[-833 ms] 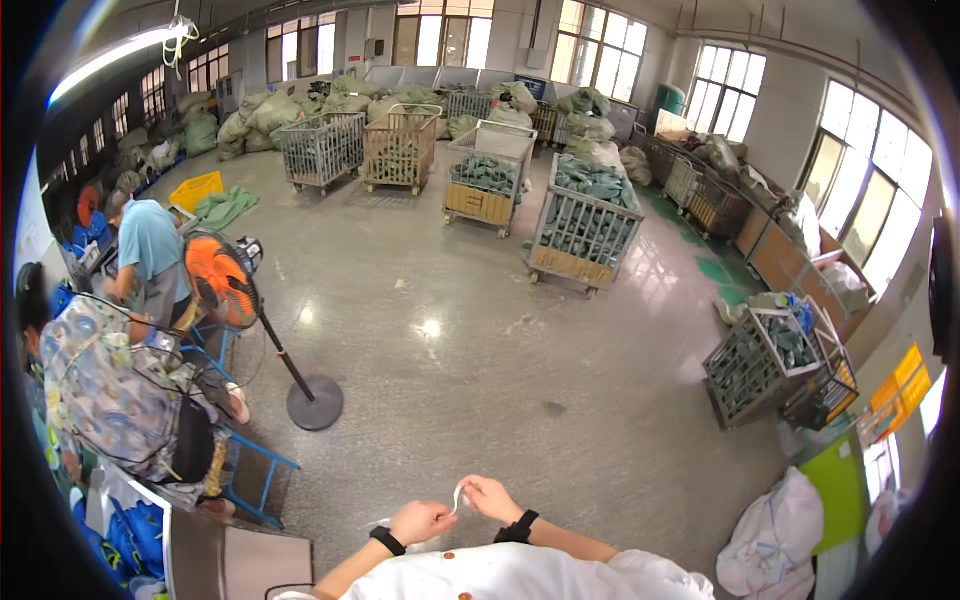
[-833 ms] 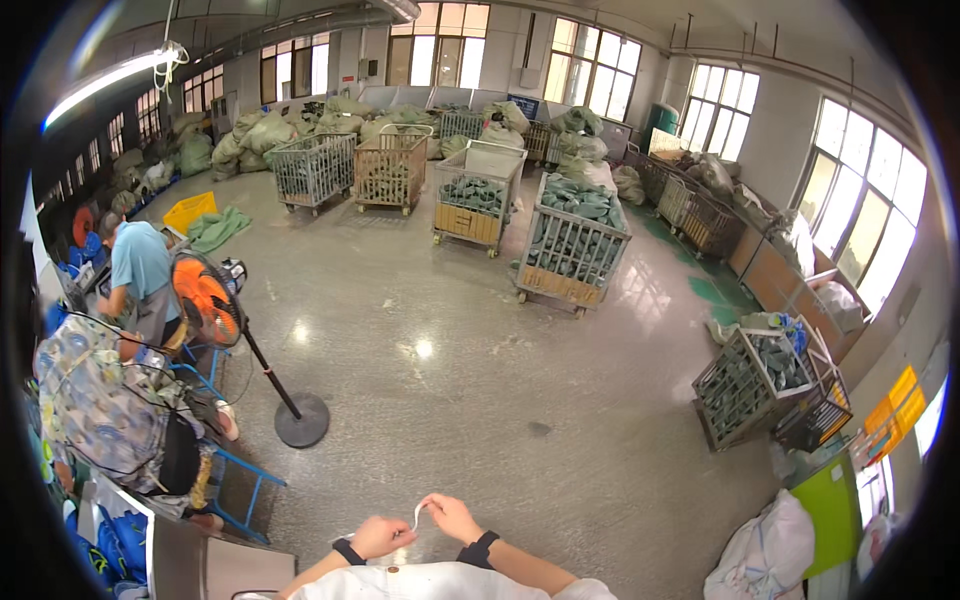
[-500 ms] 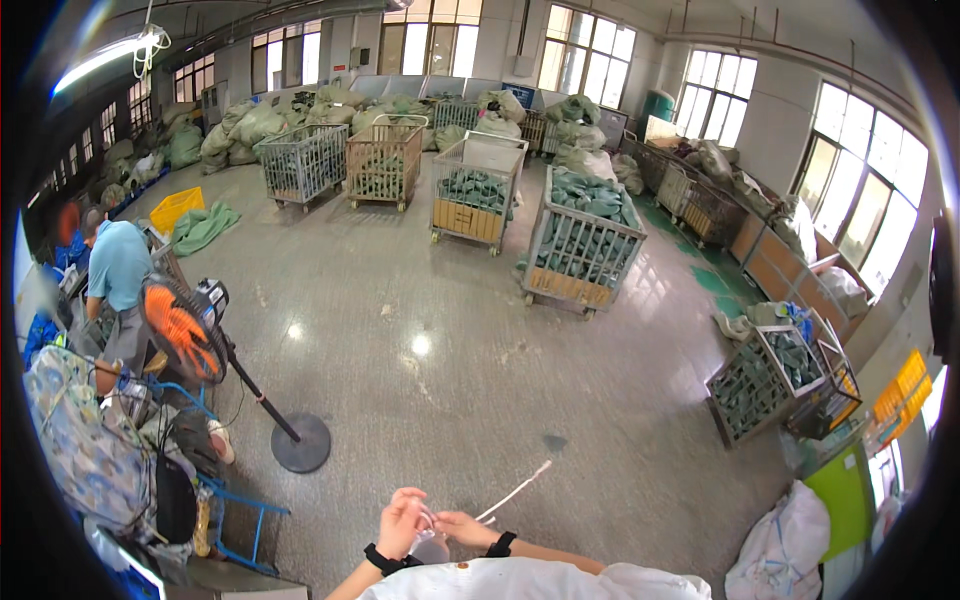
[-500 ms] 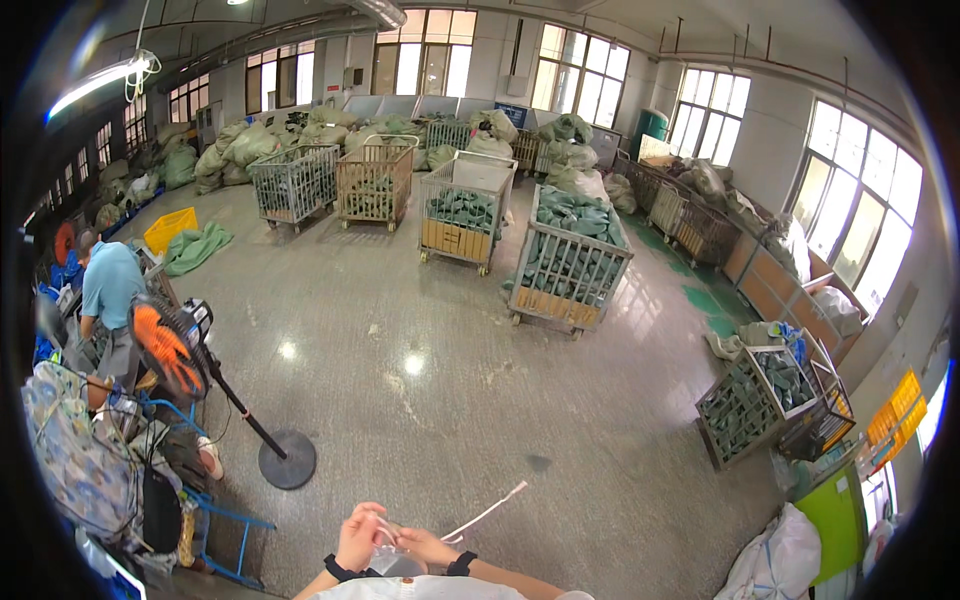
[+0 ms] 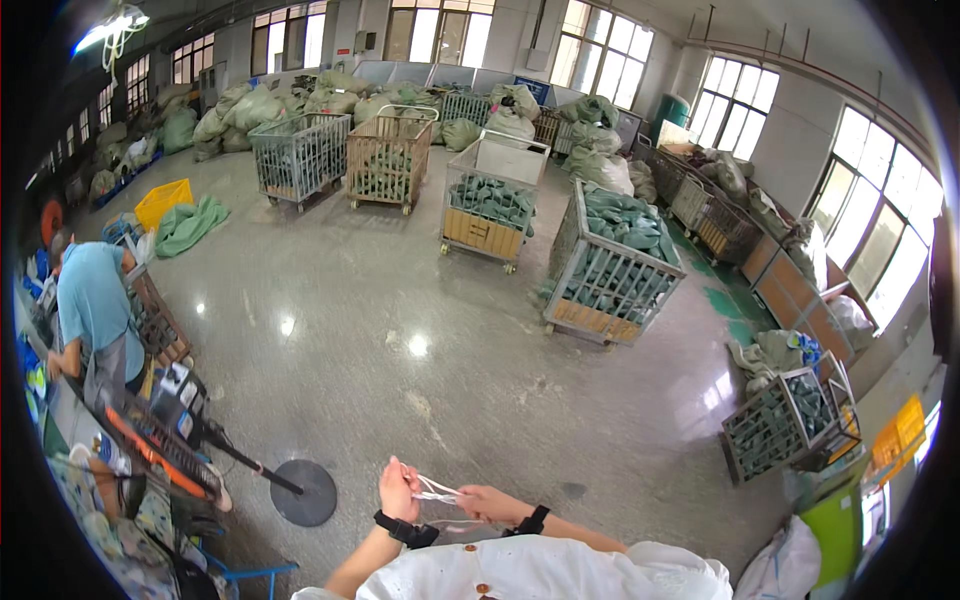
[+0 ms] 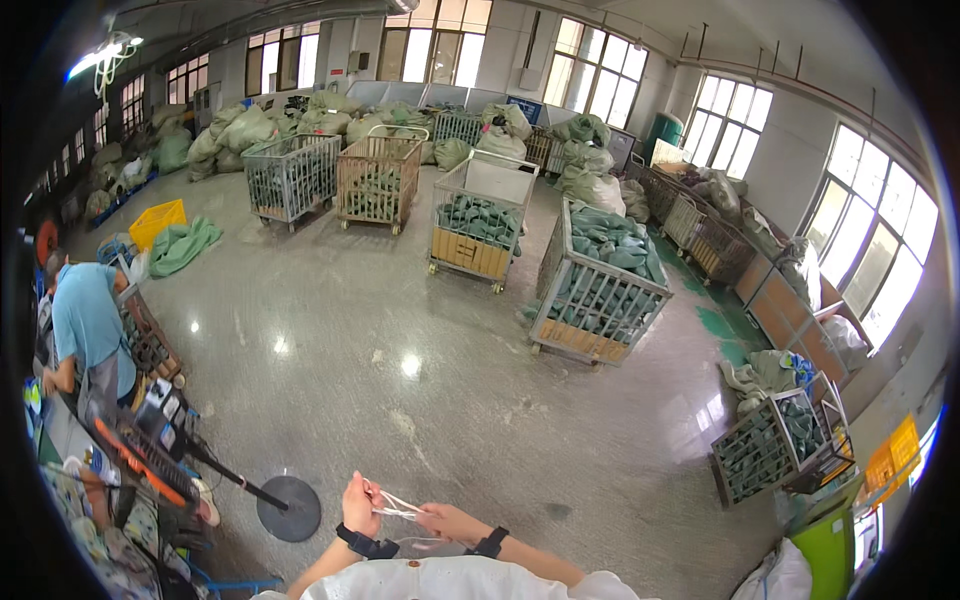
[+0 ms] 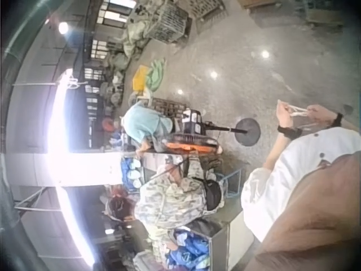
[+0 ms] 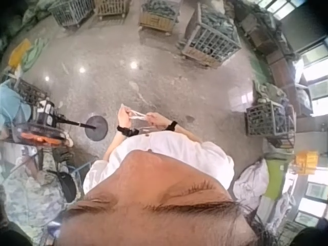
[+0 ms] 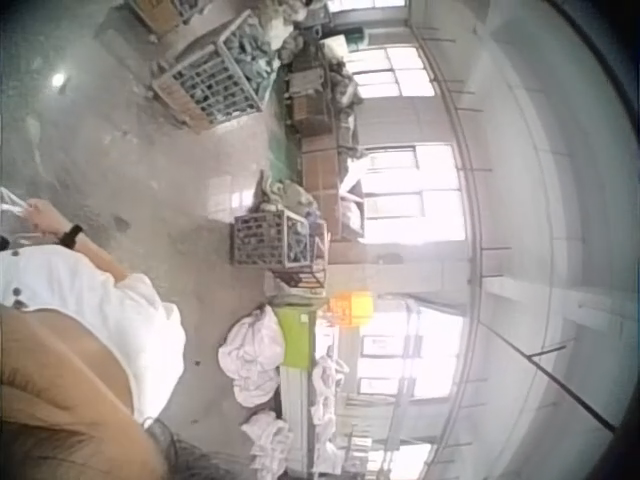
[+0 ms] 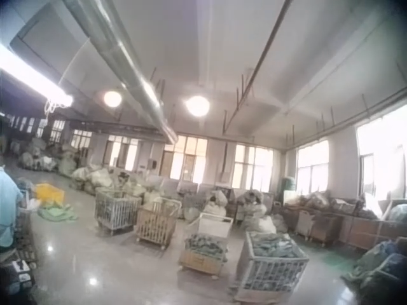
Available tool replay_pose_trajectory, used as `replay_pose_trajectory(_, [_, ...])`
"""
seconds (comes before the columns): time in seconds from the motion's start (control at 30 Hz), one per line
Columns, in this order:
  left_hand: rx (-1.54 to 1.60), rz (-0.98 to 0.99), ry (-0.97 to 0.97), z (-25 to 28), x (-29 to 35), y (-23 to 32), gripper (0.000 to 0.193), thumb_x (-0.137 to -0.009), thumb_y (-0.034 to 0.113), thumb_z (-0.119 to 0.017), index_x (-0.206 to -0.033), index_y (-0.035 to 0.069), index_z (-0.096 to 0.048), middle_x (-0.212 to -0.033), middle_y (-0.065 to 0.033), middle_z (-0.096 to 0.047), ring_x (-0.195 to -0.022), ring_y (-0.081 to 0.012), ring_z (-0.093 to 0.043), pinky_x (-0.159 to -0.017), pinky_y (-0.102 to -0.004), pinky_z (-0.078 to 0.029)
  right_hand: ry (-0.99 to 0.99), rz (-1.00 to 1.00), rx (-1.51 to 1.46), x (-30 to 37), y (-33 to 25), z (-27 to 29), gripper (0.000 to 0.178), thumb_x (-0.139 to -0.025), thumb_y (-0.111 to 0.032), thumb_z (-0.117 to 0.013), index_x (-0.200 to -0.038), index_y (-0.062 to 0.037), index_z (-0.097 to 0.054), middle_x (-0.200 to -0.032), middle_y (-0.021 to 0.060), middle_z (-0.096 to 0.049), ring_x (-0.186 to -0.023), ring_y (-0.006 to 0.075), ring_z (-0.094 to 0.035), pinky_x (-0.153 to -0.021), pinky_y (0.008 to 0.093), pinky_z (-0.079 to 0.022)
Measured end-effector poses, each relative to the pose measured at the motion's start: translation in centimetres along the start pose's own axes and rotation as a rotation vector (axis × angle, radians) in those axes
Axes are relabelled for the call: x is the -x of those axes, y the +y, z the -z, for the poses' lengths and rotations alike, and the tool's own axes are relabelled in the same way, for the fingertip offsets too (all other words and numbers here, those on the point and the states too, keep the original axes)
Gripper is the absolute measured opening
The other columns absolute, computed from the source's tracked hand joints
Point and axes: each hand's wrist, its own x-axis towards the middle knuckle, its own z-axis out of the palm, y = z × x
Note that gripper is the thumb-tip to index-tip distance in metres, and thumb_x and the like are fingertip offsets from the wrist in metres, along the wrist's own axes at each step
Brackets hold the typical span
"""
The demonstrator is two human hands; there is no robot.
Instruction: The person is assembling blue shoe uppers, organizing them on a workstation, and moving them across a manufacturing floor to different stations.
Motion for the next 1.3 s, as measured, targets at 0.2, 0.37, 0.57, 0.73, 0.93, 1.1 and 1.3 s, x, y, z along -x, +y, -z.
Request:
replay_pose_trajectory(0.2, [-0.075, 0.069, -0.115, -2.5, -13.0, 3.6, 0.035, -0.092, 0.035, -0.041, -0.065, 0.012, -0.039, -0.053, -0.0033, -0.042, -0.04, -0.0121, -0.036, -0.037, -0.026, -0.029, -0.1, 0.063, 0.023, -10.0, -3.4, 6.4, 0.031, -0.088, -0.029, -0.05, -0.111, -0.0081, -0.052, -0.072, -0.0051, -0.045, -0.057, 0.0024, -0.04, -0.049, 0.0169, -0.032])
replay_pose_trajectory(0.37, [-0.064, -0.003, 0.028, -3.9, -24.8, 7.5, 0.034, -0.092, 0.033, -0.041, -0.065, 0.011, -0.04, -0.053, -0.0042, -0.043, -0.041, -0.0123, -0.037, -0.037, -0.0252, -0.03, -0.232, 0.182, 0.207, -22.3, -12.3, 10.7, 0.026, -0.089, -0.03, -0.047, -0.095, -0.0058, -0.056, -0.067, -0.0024, -0.046, -0.058, 0.0061, -0.042, -0.051, 0.0215, -0.035])
replay_pose_trajectory(0.57, [-0.202, -0.338, 0.161, -2.3, -36.6, 18.9, 0.025, -0.088, 0.021, -0.043, -0.065, 0.01, -0.044, -0.06, -0.0028, -0.048, -0.049, -0.0081, -0.041, -0.043, -0.0214, -0.03, -0.238, 0.415, 0.436, -38.8, -22.0, 11.7, 0.031, -0.088, -0.029, -0.044, -0.075, -0.0034, -0.056, -0.062, 0.0036, -0.051, -0.058, 0.013, -0.047, -0.054, 0.03, -0.038])
replay_pose_trajectory(0.73, [-0.382, -0.389, 0.513, 7.2, -41.6, 24.0, 0.014, -0.081, 0.014, -0.05, -0.069, 0.007, -0.055, -0.063, -0.0009, -0.052, -0.055, -0.0048, -0.043, -0.047, -0.0196, -0.033, -0.263, 0.353, 0.872, -51.6, -29.7, 11.5, 0.027, -0.083, -0.027, -0.045, -0.077, -0.0033, -0.057, -0.069, 0.012, -0.058, -0.066, 0.0265, -0.055, -0.06, 0.0379, -0.041])
replay_pose_trajectory(0.93, [-0.721, -0.413, 0.545, 13.7, -49.1, 29.9, 0.014, -0.077, 0.012, -0.058, -0.082, -0.001, -0.06, -0.075, -0.0076, -0.061, -0.07, -0.0151, -0.056, -0.062, -0.0262, -0.045, -0.351, 0.323, 1.354, -65.0, -35.3, 11.3, 0.025, -0.082, -0.032, -0.047, -0.089, -0.0131, -0.063, -0.085, 0.0119, -0.062, -0.08, 0.0325, -0.059, -0.066, 0.0437, -0.046])
replay_pose_trajectory(1.1, [-1.459, -0.653, 0.118, 9.2, -59.3, 40.3, 0.044, -0.08, 0.031, -0.059, -0.114, 0.003, -0.051, -0.095, -0.0123, -0.062, -0.089, -0.0299, -0.058, -0.085, -0.035, -0.042, -0.48, 0.524, 1.53, -74.1, -44.7, 6.6, 0.022, -0.083, -0.029, -0.048, -0.084, -0.0124, -0.062, -0.077, 0.0125, -0.062, -0.073, 0.0314, -0.06, -0.063, 0.0421, -0.046])
replay_pose_trajectory(1.3, [-1.288, -0.049, -0.038, 11.2, -73.9, 49.5, 0.035, -0.087, 0.036, -0.048, -0.092, 0.002, -0.055, -0.083, -0.0183, -0.06, -0.081, -0.0347, -0.058, -0.071, -0.0403, -0.044, -0.334, 0.647, 1.242, -87.5, -57.0, 3.0, 0.026, -0.084, -0.03, -0.049, -0.081, -0.0076, -0.062, -0.075, 0.0138, -0.062, -0.067, 0.03, -0.059, -0.059, 0.0374, -0.045])
